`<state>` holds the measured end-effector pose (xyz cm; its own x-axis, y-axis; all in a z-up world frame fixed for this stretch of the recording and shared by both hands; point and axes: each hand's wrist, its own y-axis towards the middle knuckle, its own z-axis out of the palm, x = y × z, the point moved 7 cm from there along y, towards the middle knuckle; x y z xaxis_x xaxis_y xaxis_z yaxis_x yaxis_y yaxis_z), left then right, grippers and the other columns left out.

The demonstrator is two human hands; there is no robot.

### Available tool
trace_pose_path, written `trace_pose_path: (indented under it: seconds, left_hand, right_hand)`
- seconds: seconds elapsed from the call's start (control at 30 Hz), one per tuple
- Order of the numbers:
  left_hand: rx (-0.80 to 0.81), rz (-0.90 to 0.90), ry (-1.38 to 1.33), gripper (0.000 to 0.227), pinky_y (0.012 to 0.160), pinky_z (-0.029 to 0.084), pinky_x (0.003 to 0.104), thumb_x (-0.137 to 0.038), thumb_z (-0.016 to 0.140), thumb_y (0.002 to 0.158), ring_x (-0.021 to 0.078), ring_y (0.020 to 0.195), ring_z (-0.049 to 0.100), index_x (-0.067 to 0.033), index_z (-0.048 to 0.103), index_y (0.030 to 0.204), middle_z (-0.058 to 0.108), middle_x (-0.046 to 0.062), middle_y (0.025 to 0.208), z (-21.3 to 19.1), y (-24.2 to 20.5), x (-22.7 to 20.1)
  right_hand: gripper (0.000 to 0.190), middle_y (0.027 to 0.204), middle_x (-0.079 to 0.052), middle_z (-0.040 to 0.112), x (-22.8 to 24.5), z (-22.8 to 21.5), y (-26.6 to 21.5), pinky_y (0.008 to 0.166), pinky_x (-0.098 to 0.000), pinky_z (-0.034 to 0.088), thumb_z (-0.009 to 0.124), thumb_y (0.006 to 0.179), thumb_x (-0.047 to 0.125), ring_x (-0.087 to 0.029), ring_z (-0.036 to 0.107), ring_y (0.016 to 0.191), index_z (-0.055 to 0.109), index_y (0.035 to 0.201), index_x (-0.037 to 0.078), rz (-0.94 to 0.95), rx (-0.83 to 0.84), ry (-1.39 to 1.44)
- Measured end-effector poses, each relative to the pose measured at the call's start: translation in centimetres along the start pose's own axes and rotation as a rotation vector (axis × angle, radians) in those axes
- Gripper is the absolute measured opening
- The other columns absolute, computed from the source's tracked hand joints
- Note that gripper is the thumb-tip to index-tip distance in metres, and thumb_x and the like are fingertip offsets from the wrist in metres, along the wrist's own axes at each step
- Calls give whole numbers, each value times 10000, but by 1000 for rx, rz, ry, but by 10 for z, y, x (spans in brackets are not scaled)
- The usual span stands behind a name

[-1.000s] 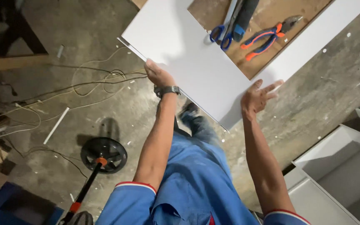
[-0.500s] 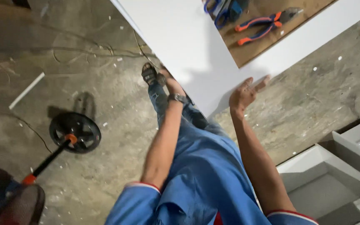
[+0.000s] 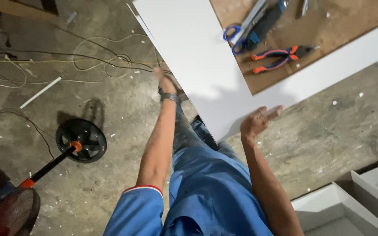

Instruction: Trimming and fitting a white plastic or wooden trim piece to a larger white panel in a workshop.

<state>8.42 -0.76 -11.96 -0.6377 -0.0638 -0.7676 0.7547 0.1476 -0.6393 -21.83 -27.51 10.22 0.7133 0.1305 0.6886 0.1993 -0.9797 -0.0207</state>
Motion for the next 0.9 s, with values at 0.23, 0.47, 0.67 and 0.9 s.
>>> trace_pose_path:
  seconds: [0.23, 0.47, 0.67, 0.9]
  left_hand:
    - [-191, 82, -105, 996, 1244, 168, 550, -787, 163, 959, 383, 1556, 145, -74, 56, 1646, 36, 241, 1694, 22, -21, -128]
    - [-157, 152, 33, 979, 1231, 115, 564, -790, 119, 899, 396, 1539, 83, -152, -44, 1624, -47, 206, 1665, -1, 13, -150]
    - [-229, 28, -214, 952, 1223, 148, 602, -769, 117, 924, 416, 1548, 108, -126, -9, 1614, -20, 214, 1680, 34, 22, -180]
    - [-23, 357, -97, 781, 1065, 385, 522, -673, 285, 1006, 336, 1297, 457, -86, 379, 1512, 449, 236, 1443, 13, 48, -198]
  right_hand:
    - [542, 1342, -350, 590, -10, 0, -5, 953, -461, 568, 397, 1234, 215, -377, 680, 1139, 87, 1661, 90, -264, -75, -83]
    - [606, 950, -130, 673, -3, -2, -2, 718, -363, 545, 410, 1206, 229, -196, 617, 773, 75, 1687, 73, 3, 28, 97]
    - [617, 800, -71, 610, -3, -2, -2, 618, -335, 460, 387, 1178, 236, -164, 509, 645, 61, 1673, 62, 74, 50, -17]
    - [627, 1276, -238, 577, 1, -2, -1, 650, -374, 475, 349, 1153, 285, -200, 519, 689, 55, 1655, 51, 101, 71, -41]
